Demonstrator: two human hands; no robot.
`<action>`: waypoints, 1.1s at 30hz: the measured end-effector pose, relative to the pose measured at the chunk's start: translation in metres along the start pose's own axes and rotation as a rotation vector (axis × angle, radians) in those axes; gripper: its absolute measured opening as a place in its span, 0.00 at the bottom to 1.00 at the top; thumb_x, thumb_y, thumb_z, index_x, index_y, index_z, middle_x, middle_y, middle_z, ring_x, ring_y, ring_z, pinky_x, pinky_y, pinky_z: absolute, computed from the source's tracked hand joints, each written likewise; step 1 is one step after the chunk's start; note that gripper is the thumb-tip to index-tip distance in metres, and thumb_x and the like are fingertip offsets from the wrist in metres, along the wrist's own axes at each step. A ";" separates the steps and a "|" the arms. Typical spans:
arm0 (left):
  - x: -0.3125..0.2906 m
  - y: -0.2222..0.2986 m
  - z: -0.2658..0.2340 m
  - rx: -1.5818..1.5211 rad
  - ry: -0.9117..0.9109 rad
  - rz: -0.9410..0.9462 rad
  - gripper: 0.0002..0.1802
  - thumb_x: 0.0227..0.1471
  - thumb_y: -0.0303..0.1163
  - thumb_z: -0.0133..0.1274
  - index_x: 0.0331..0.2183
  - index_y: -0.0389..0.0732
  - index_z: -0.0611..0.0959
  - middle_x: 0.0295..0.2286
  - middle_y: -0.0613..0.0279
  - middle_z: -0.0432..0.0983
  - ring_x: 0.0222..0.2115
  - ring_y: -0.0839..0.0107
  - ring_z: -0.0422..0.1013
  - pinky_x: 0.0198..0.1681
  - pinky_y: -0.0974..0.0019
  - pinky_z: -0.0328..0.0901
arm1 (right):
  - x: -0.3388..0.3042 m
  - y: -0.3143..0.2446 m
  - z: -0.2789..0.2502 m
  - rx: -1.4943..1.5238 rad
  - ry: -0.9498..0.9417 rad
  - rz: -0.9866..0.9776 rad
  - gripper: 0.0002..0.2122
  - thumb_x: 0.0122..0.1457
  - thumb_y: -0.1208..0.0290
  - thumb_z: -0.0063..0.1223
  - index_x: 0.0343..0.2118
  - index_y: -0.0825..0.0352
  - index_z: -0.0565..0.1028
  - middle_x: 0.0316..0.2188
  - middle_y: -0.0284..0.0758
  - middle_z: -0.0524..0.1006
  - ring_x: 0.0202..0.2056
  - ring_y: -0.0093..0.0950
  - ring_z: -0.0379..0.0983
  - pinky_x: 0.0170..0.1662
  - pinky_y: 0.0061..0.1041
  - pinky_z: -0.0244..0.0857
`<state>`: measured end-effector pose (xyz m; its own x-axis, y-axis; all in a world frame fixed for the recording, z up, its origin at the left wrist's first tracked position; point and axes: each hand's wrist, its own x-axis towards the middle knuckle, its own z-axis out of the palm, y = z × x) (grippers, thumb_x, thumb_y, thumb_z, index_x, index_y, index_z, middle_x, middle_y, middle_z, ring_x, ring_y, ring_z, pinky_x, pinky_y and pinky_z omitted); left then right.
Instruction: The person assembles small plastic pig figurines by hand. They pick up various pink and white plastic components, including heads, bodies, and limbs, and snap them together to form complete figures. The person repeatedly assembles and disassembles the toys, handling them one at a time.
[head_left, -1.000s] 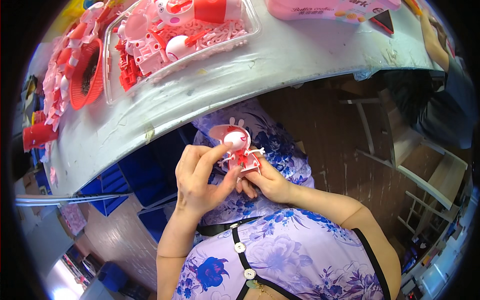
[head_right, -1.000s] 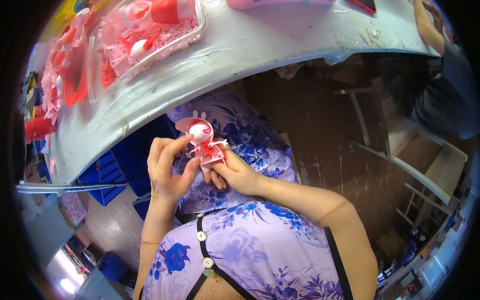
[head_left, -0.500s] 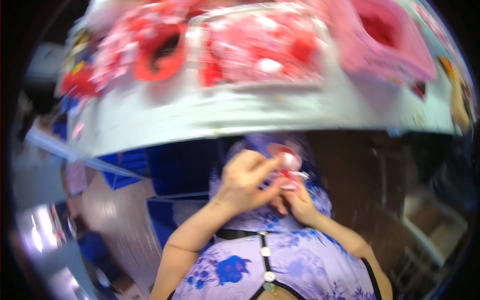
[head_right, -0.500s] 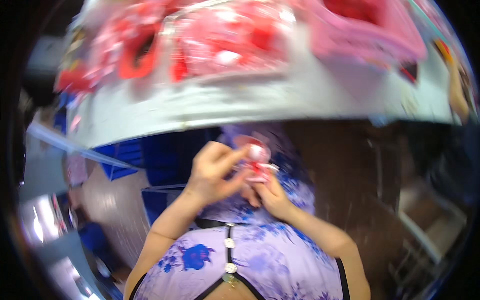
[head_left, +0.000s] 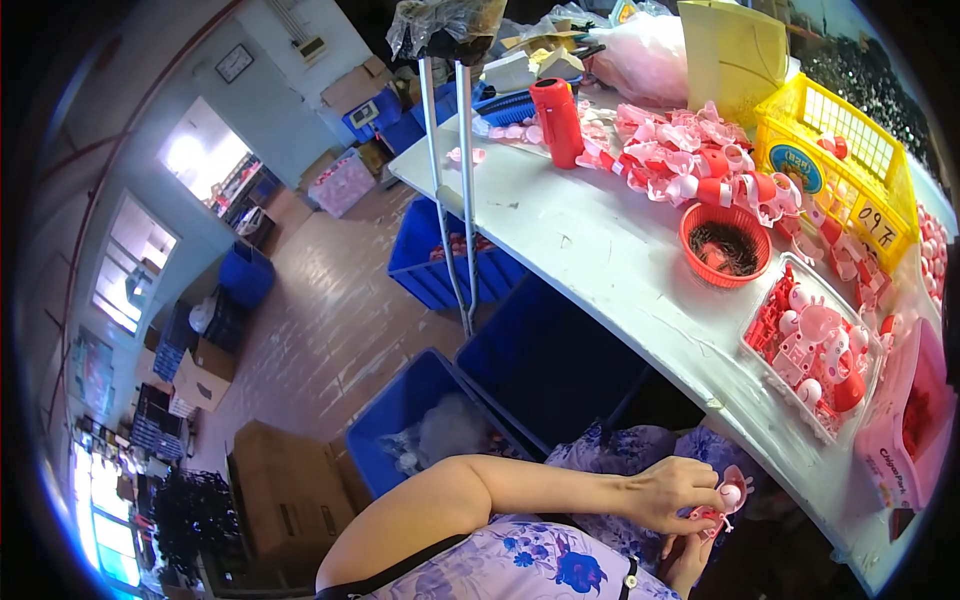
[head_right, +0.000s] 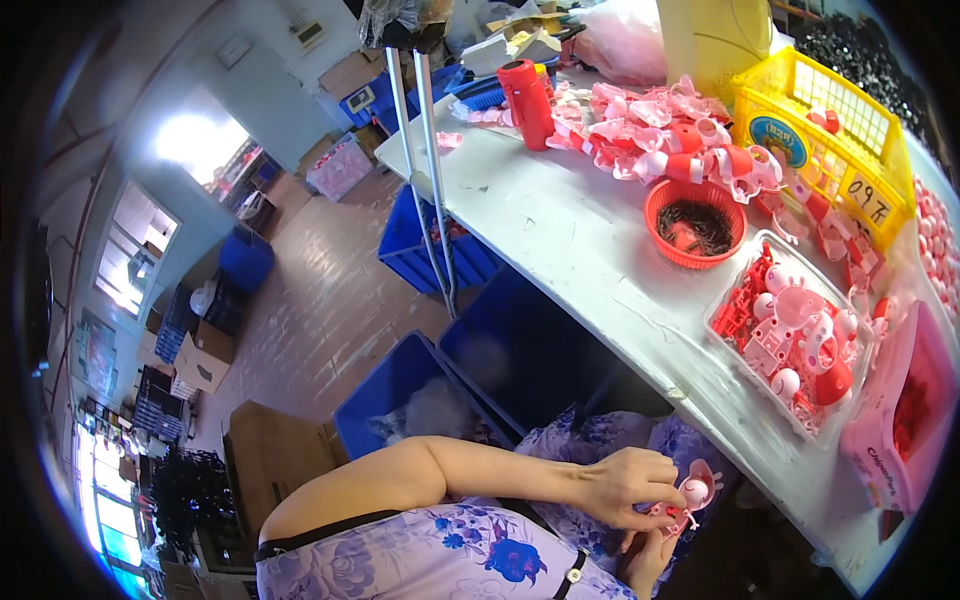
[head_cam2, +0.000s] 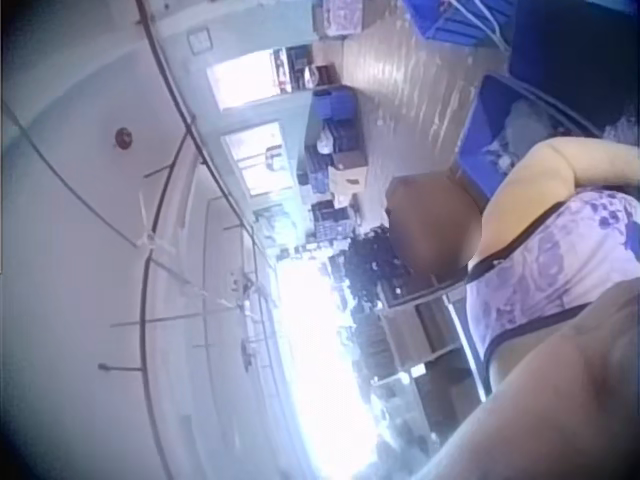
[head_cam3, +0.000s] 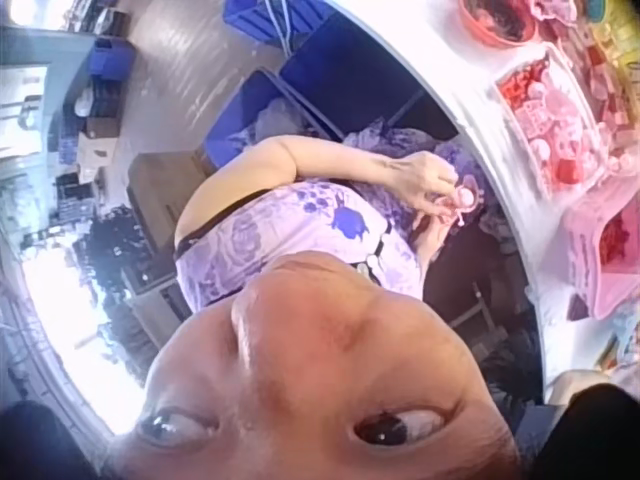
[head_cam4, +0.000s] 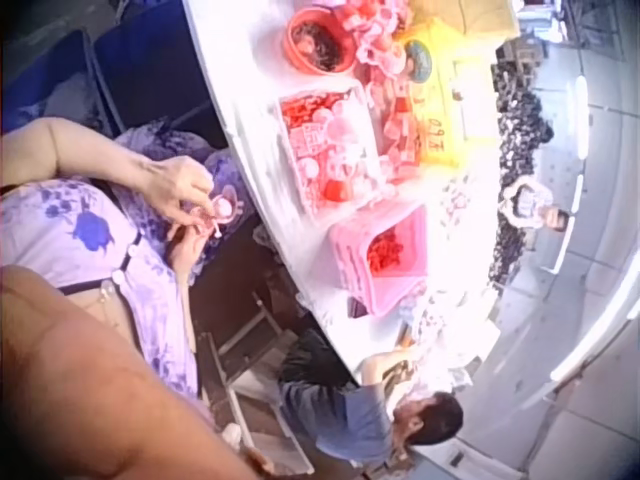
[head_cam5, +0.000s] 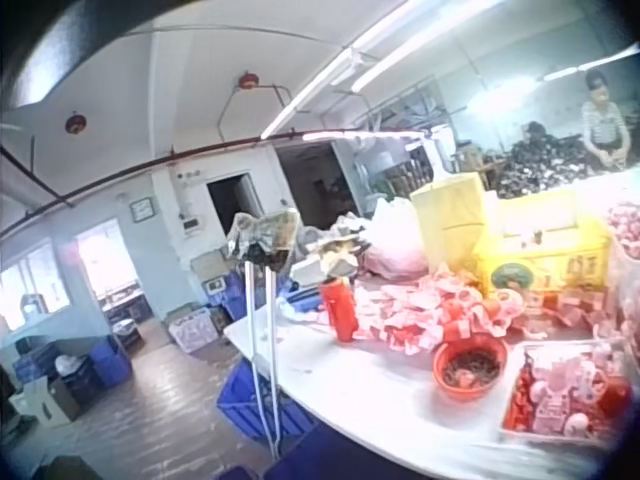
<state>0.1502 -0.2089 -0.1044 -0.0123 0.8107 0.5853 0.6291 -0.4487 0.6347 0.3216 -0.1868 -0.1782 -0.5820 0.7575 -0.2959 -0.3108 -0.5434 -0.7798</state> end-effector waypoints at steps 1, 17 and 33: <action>-0.002 0.000 0.001 -0.019 -0.011 0.005 0.12 0.43 0.36 0.59 0.31 0.41 0.79 0.22 0.62 0.66 0.23 0.63 0.65 0.24 0.62 0.59 | 0.000 0.000 0.002 -0.009 -0.016 -0.013 0.19 0.60 0.69 0.42 0.53 0.67 0.56 0.27 0.33 0.69 0.15 0.18 0.63 0.15 0.13 0.56; 0.006 -0.002 0.021 0.052 -0.154 -0.143 0.14 0.33 0.26 0.66 0.29 0.41 0.82 0.18 0.65 0.70 0.18 0.69 0.66 0.20 0.68 0.60 | 0.003 -0.016 -0.004 -0.018 -0.179 0.097 0.12 0.66 0.71 0.33 0.50 0.63 0.59 0.22 0.30 0.69 0.19 0.17 0.65 0.20 0.15 0.58; 0.008 -0.010 0.009 0.024 -0.164 -0.178 0.19 0.37 0.22 0.61 0.37 0.37 0.80 0.16 0.64 0.68 0.16 0.72 0.64 0.19 0.70 0.58 | 0.004 -0.020 0.005 -0.001 -0.201 0.150 0.10 0.64 0.75 0.30 0.47 0.66 0.59 0.27 0.35 0.71 0.21 0.17 0.67 0.21 0.14 0.59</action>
<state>0.1510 -0.1939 -0.1108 0.0007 0.9272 0.3745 0.6470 -0.2860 0.7069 0.3221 -0.1750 -0.1610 -0.7592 0.5813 -0.2928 -0.2092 -0.6439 -0.7360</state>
